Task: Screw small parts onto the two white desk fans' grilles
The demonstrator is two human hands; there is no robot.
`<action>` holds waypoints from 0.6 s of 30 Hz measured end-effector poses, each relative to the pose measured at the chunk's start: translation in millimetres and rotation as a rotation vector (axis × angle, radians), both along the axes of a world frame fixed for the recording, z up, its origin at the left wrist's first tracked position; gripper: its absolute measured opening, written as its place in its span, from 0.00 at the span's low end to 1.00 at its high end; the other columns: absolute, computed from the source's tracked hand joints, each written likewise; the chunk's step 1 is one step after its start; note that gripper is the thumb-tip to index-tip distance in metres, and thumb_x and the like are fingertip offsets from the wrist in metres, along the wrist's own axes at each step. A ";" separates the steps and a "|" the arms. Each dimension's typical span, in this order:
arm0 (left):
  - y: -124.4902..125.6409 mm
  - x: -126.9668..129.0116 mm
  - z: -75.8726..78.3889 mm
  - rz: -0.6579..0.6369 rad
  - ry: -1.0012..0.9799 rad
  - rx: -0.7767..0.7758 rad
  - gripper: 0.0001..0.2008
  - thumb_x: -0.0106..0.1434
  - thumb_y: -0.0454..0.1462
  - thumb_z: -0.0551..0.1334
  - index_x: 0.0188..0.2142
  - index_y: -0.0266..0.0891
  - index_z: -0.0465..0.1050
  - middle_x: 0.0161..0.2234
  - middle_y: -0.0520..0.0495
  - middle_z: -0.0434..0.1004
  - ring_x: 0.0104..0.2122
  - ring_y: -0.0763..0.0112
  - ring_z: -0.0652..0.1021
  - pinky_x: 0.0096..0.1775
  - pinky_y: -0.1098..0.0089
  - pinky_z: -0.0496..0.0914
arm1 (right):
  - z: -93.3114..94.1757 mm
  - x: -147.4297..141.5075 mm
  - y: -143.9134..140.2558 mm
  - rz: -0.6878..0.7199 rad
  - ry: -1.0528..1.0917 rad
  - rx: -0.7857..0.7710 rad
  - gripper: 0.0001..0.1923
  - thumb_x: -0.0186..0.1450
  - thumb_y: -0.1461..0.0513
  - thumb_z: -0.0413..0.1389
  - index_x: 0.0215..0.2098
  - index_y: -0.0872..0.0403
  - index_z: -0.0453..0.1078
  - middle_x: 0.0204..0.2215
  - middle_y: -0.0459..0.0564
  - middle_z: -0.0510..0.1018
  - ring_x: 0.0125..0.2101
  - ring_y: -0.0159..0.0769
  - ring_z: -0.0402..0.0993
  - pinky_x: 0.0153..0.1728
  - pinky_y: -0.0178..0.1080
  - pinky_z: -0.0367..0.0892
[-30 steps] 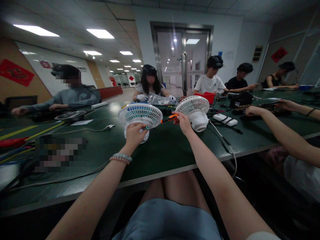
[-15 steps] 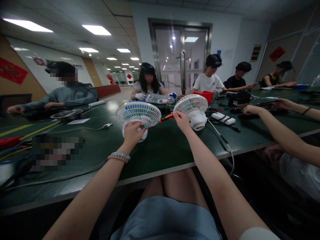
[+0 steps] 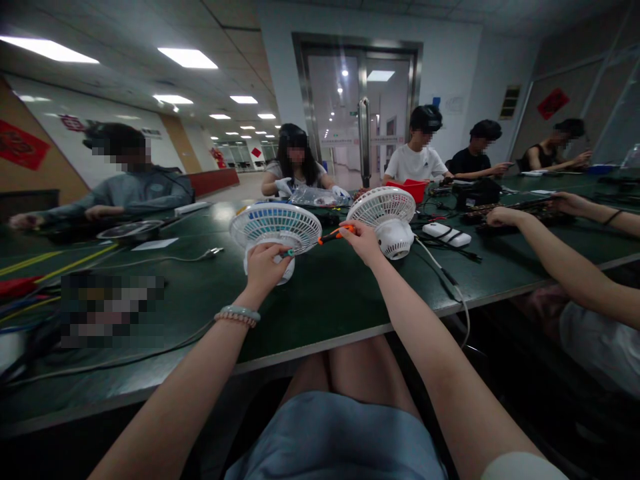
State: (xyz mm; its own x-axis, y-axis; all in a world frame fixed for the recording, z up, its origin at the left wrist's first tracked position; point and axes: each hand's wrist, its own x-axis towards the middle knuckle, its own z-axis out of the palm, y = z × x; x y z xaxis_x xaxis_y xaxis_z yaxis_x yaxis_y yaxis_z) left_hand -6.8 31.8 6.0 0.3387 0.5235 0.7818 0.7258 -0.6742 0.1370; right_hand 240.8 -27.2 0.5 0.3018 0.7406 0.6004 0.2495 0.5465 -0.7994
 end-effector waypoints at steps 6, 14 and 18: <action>-3.0 -0.9 1.3 -0.009 0.019 -0.005 0.13 0.54 0.39 0.60 0.40 0.47 0.74 0.34 0.50 0.76 0.41 0.65 0.72 0.48 0.61 0.59 | -2.6 -3.3 -0.1 -0.008 -0.064 -0.095 0.16 0.53 0.50 0.56 0.31 0.54 0.70 0.16 0.39 0.65 0.19 0.27 0.61 0.22 0.31 0.59; -6.1 0.4 4.7 -0.020 0.059 -0.041 0.10 0.55 0.39 0.59 0.37 0.49 0.76 0.35 0.50 0.77 0.41 0.63 0.71 0.48 0.59 0.58 | -6.4 -2.8 2.7 0.021 -0.028 -0.349 0.12 0.54 0.53 0.56 0.24 0.55 0.66 0.12 0.41 0.66 0.14 0.26 0.61 0.16 0.30 0.57; -5.8 0.1 4.3 -0.030 0.059 -0.023 0.10 0.55 0.39 0.58 0.36 0.49 0.75 0.35 0.50 0.77 0.40 0.63 0.71 0.49 0.59 0.58 | -6.7 1.8 5.8 0.026 0.141 -0.397 0.10 0.55 0.55 0.56 0.25 0.54 0.65 0.12 0.40 0.65 0.13 0.26 0.60 0.15 0.30 0.57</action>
State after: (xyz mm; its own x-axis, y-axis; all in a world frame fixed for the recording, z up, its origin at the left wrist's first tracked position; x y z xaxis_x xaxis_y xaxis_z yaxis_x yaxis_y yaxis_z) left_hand -6.7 25.9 10.3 0.3998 0.5303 0.7476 0.7126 -0.6928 0.1104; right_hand 242.7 -21.5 -6.2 0.3388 0.9146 0.2209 0.1132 0.1935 -0.9745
